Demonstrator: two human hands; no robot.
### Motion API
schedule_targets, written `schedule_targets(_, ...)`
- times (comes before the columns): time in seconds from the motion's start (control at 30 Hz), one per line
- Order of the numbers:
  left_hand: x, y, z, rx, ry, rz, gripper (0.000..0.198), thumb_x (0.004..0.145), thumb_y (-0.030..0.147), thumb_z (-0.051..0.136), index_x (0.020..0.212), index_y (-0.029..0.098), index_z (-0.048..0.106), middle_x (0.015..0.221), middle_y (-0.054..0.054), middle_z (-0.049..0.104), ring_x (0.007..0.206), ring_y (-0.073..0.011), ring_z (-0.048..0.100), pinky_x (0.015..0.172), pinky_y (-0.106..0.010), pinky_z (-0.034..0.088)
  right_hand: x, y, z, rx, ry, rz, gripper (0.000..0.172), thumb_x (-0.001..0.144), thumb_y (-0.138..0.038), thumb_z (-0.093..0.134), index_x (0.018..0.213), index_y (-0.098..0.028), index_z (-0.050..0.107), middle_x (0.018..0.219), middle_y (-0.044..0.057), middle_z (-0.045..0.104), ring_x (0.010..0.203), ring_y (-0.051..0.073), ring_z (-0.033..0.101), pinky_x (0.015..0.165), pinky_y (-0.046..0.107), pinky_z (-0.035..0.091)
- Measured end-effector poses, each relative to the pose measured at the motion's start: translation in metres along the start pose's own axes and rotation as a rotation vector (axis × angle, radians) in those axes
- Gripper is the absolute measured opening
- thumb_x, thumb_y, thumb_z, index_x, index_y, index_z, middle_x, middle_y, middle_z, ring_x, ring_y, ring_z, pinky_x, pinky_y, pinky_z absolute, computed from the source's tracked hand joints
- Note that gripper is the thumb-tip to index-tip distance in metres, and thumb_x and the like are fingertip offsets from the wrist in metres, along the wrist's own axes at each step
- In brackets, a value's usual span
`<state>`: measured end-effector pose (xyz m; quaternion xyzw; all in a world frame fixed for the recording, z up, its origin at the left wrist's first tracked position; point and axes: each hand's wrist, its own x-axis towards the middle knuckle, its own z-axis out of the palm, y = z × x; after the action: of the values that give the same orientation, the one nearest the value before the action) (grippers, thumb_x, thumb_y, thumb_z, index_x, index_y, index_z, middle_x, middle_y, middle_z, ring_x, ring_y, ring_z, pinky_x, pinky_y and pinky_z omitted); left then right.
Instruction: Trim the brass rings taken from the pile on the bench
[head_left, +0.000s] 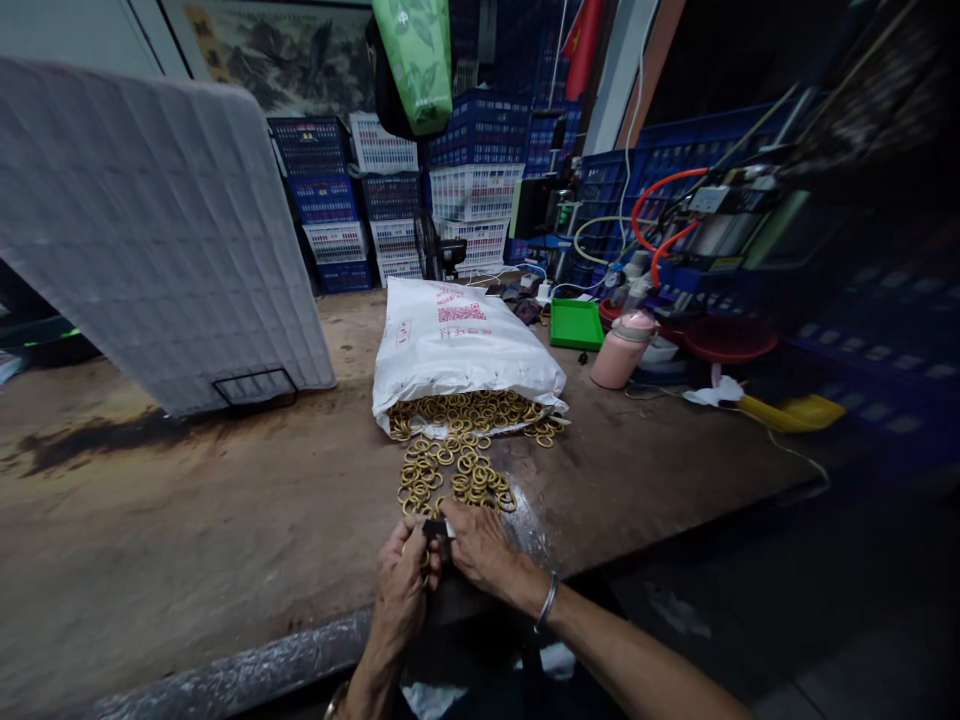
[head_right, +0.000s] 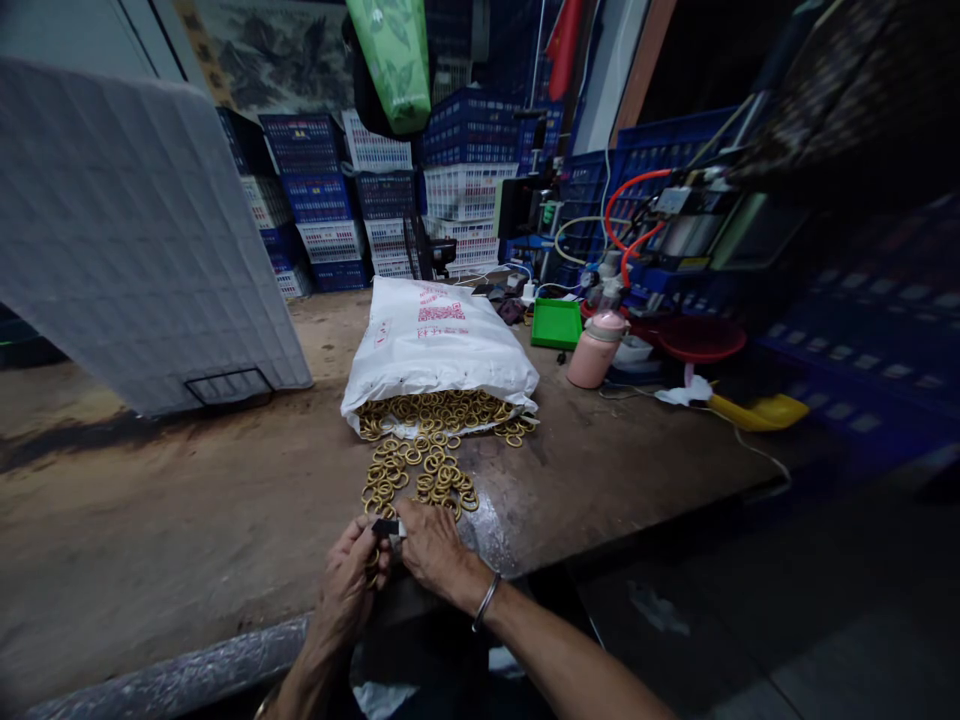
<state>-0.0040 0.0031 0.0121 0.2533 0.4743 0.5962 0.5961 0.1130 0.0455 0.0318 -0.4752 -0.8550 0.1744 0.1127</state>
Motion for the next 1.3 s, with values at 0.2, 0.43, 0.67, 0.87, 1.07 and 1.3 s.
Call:
schedule_targets(0.2, -0.012, 0.005, 0.005, 0.068, 0.003, -0.025, 0.027, 0.071, 0.042, 0.059, 0.071, 0.017, 0.049, 0.051, 0.007, 0.049, 0.036, -0.0023, 0.037, 0.034, -0.012, 0.026, 0.006, 0.007, 0.000, -0.099, -0.025, 0.077, 0.021, 0.072, -0.012, 0.042, 0.091, -0.017, 0.049, 0.077, 0.006, 0.062, 0.065, 0.014, 0.054, 0.053, 0.024, 0.023)
schedule_targets(0.43, -0.024, 0.014, 0.011, -0.120, -0.078, -0.091, 0.020, 0.074, 0.036, 0.058, 0.074, 0.018, 0.050, 0.060, 0.005, 0.052, 0.043, -0.0037, 0.042, 0.036, -0.013, 0.029, 0.030, 0.028, -0.014, -0.161, 0.057, 0.114, 0.023, 0.072, -0.011, 0.040, 0.092, -0.017, 0.049, 0.081, 0.006, 0.060, 0.068, 0.015, 0.054, 0.056, 0.024, 0.026)
schedule_targets(0.67, -0.015, 0.005, -0.004, -0.184, -0.086, -0.138, 0.021, 0.075, 0.034, 0.057, 0.078, 0.013, 0.055, 0.079, -0.005, 0.061, 0.056, -0.0084, 0.051, 0.039, -0.016, 0.035, 0.067, 0.038, -0.009, -0.187, 0.089, 0.123, 0.027, 0.077, -0.021, 0.042, 0.104, -0.019, 0.047, 0.101, 0.008, 0.052, 0.080, 0.019, 0.052, 0.067, 0.028, 0.032)
schedule_targets(0.87, -0.015, 0.011, -0.005, -0.242, -0.106, -0.183, 0.021, 0.068, 0.031, 0.064, 0.081, 0.017, 0.056, 0.071, -0.003, 0.061, 0.053, -0.0097, 0.052, 0.036, -0.016, 0.033, 0.080, 0.038, -0.001, -0.221, 0.063, 0.108, 0.026, 0.081, -0.021, 0.037, 0.104, -0.020, 0.049, 0.100, 0.008, 0.051, 0.077, 0.018, 0.053, 0.065, 0.029, 0.034)
schedule_targets(1.07, -0.008, 0.008, -0.009, -0.380, -0.076, -0.263, 0.021, 0.063, 0.029, 0.069, 0.076, 0.014, 0.061, 0.071, -0.003, 0.060, 0.059, -0.0110, 0.055, 0.039, -0.016, 0.036, 0.080, 0.040, 0.000, -0.212, 0.073, 0.109, 0.029, 0.079, -0.019, 0.038, 0.105, -0.022, 0.051, 0.100, 0.007, 0.052, 0.075, 0.017, 0.054, 0.063, 0.027, 0.034)
schedule_targets(1.3, -0.005, 0.003, -0.007, -0.325, -0.070, -0.225, 0.018, 0.062, 0.025, 0.071, 0.068, 0.013, 0.059, 0.072, -0.002, 0.058, 0.060, -0.0088, 0.053, 0.038, -0.014, 0.032, 0.080, 0.046, -0.001, -0.207, 0.075, 0.105, 0.026, 0.078, -0.020, 0.039, 0.097, -0.021, 0.056, 0.094, 0.006, 0.056, 0.075, 0.016, 0.053, 0.062, 0.025, 0.033)
